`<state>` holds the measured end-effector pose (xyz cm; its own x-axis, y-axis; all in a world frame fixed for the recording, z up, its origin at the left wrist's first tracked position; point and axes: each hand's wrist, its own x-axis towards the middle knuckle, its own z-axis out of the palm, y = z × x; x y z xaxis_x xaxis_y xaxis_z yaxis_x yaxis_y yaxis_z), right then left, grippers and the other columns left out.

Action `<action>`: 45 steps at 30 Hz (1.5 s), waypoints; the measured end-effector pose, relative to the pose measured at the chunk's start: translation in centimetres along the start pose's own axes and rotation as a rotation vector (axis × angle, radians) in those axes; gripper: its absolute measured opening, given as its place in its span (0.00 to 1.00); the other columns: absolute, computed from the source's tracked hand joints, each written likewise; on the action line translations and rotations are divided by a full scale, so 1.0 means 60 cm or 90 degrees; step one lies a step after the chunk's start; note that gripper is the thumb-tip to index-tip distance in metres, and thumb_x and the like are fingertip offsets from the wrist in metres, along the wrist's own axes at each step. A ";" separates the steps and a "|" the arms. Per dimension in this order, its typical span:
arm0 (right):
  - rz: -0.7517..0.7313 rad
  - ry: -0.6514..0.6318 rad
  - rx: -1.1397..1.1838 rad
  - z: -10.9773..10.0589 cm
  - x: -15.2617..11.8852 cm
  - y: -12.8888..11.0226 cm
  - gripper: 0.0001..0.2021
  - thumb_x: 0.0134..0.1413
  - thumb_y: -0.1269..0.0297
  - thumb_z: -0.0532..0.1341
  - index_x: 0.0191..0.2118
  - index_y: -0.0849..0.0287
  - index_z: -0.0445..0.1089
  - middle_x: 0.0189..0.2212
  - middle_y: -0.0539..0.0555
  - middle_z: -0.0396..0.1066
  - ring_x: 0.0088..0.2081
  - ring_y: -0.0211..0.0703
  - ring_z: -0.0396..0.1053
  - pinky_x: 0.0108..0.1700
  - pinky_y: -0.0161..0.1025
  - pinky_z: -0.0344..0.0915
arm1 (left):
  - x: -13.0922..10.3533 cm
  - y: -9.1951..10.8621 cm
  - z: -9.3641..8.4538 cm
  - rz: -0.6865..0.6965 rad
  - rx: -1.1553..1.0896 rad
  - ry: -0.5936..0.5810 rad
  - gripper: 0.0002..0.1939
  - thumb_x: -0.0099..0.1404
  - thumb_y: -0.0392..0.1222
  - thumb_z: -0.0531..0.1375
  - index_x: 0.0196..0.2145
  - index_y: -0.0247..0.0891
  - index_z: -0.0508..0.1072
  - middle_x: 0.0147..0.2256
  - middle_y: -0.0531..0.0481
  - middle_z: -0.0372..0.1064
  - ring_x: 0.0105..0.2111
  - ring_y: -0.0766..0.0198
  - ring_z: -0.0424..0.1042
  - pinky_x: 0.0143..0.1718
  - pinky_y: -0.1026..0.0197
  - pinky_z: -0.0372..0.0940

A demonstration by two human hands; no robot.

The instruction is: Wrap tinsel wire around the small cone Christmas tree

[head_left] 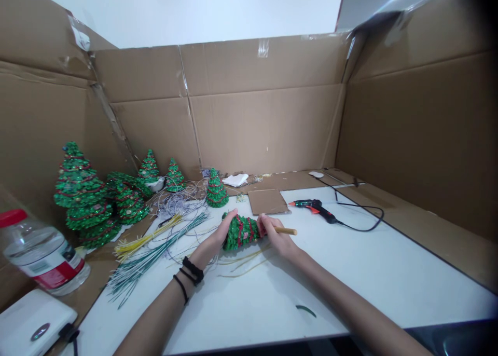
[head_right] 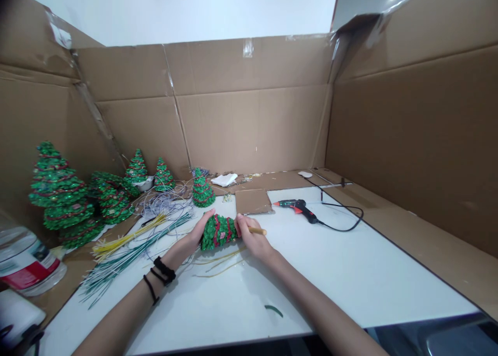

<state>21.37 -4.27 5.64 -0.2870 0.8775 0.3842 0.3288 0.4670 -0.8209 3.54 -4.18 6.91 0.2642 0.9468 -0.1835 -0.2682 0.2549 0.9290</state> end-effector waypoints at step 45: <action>0.004 -0.189 0.160 -0.036 0.017 0.043 0.17 0.50 0.50 0.60 0.31 0.57 0.55 0.27 0.46 0.58 0.30 0.35 0.59 0.32 0.32 0.56 | 0.002 0.003 -0.002 -0.053 0.053 -0.038 0.26 0.55 0.63 0.54 0.28 0.36 0.73 0.25 0.49 0.74 0.32 0.60 0.73 0.40 0.61 0.64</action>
<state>23.88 -1.92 4.85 -0.5455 0.7932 0.2707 0.1108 0.3884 -0.9148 3.41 -4.02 7.06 0.3381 0.9090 -0.2437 -0.1665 0.3126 0.9352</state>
